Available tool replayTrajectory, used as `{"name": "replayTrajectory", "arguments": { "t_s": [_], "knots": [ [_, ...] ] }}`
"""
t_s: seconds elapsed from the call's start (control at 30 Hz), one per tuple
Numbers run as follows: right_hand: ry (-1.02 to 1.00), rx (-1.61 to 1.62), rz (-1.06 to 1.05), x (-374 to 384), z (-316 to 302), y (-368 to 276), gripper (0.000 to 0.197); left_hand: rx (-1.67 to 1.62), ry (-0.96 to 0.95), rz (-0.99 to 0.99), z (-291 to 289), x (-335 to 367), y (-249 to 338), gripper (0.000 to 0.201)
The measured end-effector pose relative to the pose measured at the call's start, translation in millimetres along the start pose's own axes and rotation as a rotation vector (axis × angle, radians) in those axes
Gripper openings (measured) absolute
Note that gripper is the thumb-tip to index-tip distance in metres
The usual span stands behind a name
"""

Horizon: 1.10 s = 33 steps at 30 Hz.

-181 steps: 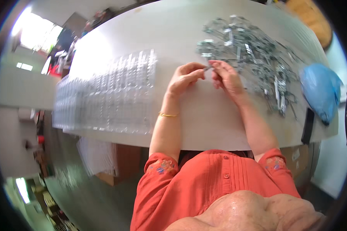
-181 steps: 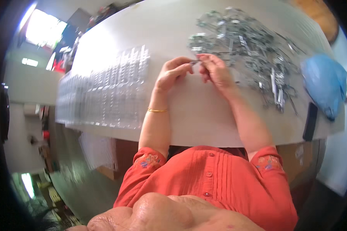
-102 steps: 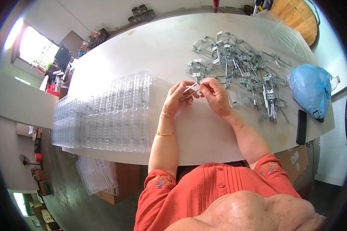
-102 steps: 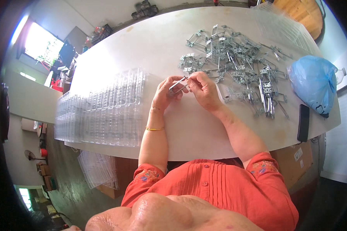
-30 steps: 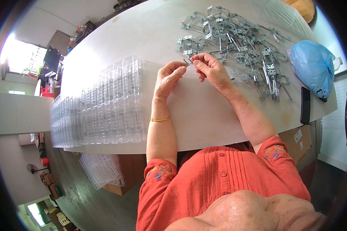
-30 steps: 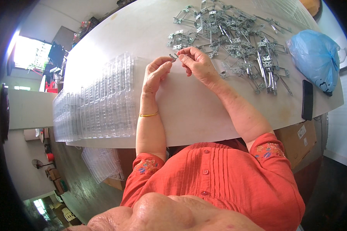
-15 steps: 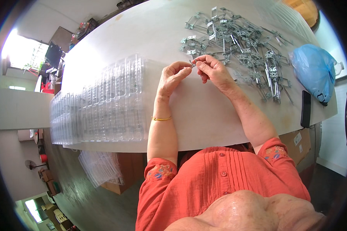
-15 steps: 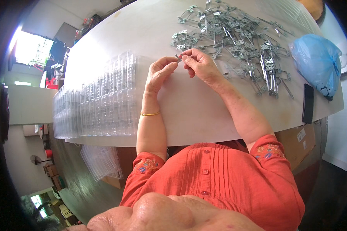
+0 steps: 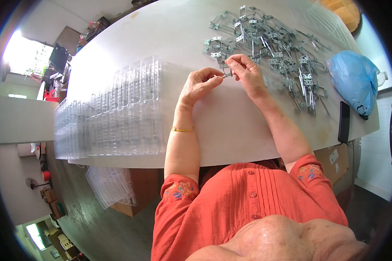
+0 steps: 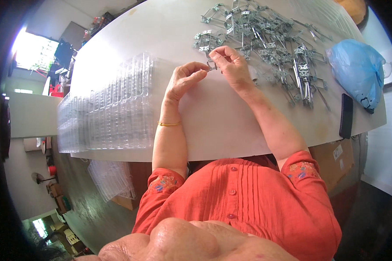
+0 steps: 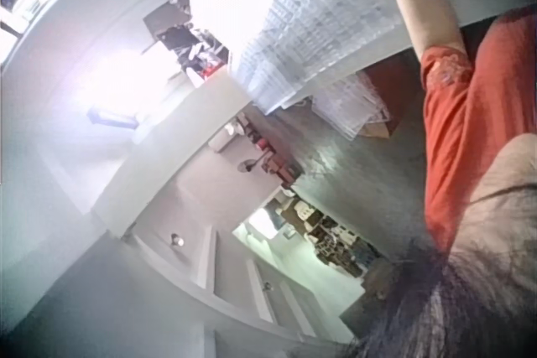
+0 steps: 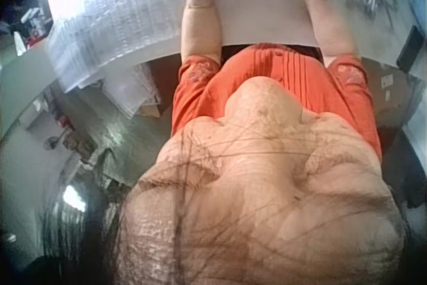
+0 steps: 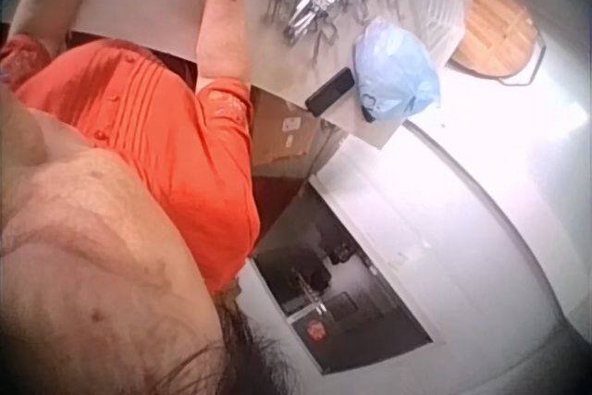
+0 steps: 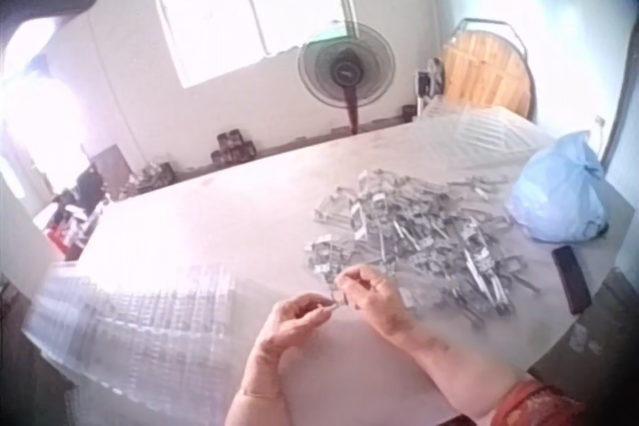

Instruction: The person assembles metal brackets by connecting metal pieces and inserting pins by hand, then arranges clear plastic packaging trays on the table.

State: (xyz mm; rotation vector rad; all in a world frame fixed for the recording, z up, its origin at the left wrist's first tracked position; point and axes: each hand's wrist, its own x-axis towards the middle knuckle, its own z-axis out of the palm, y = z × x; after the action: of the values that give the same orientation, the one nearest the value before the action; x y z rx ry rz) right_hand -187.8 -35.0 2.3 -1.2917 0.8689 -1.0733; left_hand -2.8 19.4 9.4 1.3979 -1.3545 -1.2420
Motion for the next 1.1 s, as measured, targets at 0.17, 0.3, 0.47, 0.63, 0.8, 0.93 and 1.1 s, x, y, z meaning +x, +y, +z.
{"name": "replayTrajectory", "arguments": {
  "t_s": [0.17,0.3,0.47,0.63,0.8,0.93,1.1],
  "knots": [
    [-0.003,-0.076,-0.094,-3,3,0,0.015,0.004,-0.081,-0.019,0,-2,2,0.043],
    [0.042,0.113,-0.085,2,-2,2,0.015,-0.042,-0.018,0.034,3,-1,1,0.04],
    [0.012,0.164,0.021,0,1,-1,0.017,-0.463,0.099,0.013,-5,0,-5,0.035],
    [-0.064,0.119,0.066,-4,10,1,0.018,-0.55,0.13,0.031,-8,3,-13,0.036],
    [-0.11,0.037,0.05,-5,6,0,0.017,-0.539,0.099,0.05,-8,4,-15,0.034],
    [-0.111,-0.042,0.076,-8,5,-7,0.017,-0.532,0.113,0.034,-5,3,-14,0.033],
    [-0.078,-0.182,-0.041,-6,5,-1,0.018,-0.529,0.095,0.034,-4,2,-11,0.031]
  ]
}}
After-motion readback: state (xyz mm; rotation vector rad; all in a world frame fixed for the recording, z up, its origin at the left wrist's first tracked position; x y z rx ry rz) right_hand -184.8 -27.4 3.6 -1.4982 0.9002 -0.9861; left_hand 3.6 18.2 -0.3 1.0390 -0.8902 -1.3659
